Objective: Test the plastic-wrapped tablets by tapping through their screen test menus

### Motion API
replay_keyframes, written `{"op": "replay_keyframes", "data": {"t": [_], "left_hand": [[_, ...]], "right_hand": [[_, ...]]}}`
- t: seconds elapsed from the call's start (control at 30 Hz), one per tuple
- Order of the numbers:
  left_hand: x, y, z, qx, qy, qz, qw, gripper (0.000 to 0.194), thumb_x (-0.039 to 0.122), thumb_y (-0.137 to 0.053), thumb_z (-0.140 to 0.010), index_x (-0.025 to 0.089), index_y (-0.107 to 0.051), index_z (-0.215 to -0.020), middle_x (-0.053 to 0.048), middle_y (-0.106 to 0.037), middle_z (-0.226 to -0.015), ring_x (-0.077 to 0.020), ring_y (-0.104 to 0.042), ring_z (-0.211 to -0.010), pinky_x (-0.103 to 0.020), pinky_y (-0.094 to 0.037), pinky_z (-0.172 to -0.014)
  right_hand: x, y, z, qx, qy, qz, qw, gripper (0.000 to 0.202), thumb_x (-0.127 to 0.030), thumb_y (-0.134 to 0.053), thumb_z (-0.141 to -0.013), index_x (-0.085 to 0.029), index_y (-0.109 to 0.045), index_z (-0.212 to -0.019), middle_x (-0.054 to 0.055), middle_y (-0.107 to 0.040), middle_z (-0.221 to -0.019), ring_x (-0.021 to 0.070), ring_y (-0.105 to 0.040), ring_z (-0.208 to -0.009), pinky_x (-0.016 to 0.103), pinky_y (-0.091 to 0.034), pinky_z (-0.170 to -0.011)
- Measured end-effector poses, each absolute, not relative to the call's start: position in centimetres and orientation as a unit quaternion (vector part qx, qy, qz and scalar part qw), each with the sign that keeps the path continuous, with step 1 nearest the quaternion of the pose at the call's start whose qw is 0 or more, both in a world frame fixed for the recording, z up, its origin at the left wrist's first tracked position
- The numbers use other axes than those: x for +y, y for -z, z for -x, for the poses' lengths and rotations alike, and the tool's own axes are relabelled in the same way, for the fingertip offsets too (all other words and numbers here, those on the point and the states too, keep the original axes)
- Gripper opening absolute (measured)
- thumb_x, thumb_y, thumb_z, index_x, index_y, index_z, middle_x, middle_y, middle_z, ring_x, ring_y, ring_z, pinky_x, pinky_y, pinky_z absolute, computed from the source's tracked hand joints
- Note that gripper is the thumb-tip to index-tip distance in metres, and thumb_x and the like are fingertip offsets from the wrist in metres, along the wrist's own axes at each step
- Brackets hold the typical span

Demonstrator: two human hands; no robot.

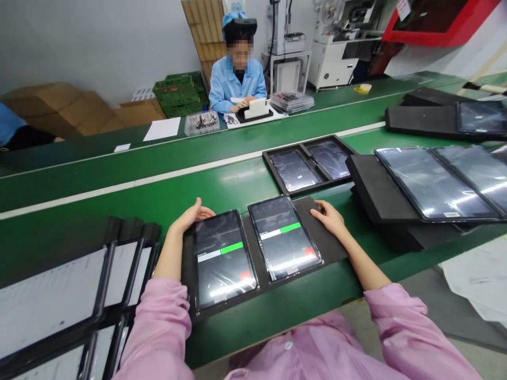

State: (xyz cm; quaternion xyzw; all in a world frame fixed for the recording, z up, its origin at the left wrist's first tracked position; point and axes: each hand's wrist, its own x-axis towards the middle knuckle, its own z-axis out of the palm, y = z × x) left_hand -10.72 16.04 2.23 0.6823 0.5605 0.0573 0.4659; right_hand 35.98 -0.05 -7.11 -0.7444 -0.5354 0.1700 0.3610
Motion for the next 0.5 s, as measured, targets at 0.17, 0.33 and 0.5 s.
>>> {"op": "replay_keyframes", "data": {"t": [0.17, 0.33, 0.5], "left_hand": [[14.8, -3.5, 10.5, 0.552, -0.023, -0.729, 0.404, 0.099, 0.097, -0.021, -0.078, 0.018, -0.081, -0.087, -0.015, -0.079, -0.11, -0.0343, -0.069, -0.108, -0.039, -0.051, -0.1], [13.8, -4.0, 9.0, 0.562, 0.007, -0.755, 0.339, 0.089, 0.084, -0.022, -0.09, 0.018, -0.082, -0.095, -0.013, -0.078, -0.118, -0.0334, -0.068, -0.118, -0.036, -0.046, -0.109], [9.5, -3.1, 9.0, 0.617, 0.004, -0.735, 0.282, 0.085, 0.075, -0.025, -0.095, 0.014, -0.066, -0.138, -0.017, -0.053, -0.155, -0.0377, -0.042, -0.149, -0.052, -0.025, -0.126]], "right_hand": [[-0.3, 7.7, -36.5, -0.538, -0.178, 0.743, 0.356, 0.055, -0.061, -0.059, -0.085, -0.021, -0.069, -0.121, 0.006, -0.066, -0.098, 0.0213, -0.057, -0.074, 0.034, -0.044, -0.068], [-0.6, 7.8, -37.0, -0.543, -0.182, 0.739, 0.355, 0.058, -0.062, -0.056, -0.085, -0.02, -0.069, -0.122, 0.008, -0.065, -0.097, 0.0215, -0.054, -0.073, 0.036, -0.047, -0.069], [-1.2, 7.7, -37.2, -0.552, -0.185, 0.732, 0.354, 0.067, -0.069, -0.051, -0.084, -0.017, -0.067, -0.122, 0.009, -0.063, -0.096, 0.0218, -0.055, -0.072, 0.038, -0.05, -0.072]]}}
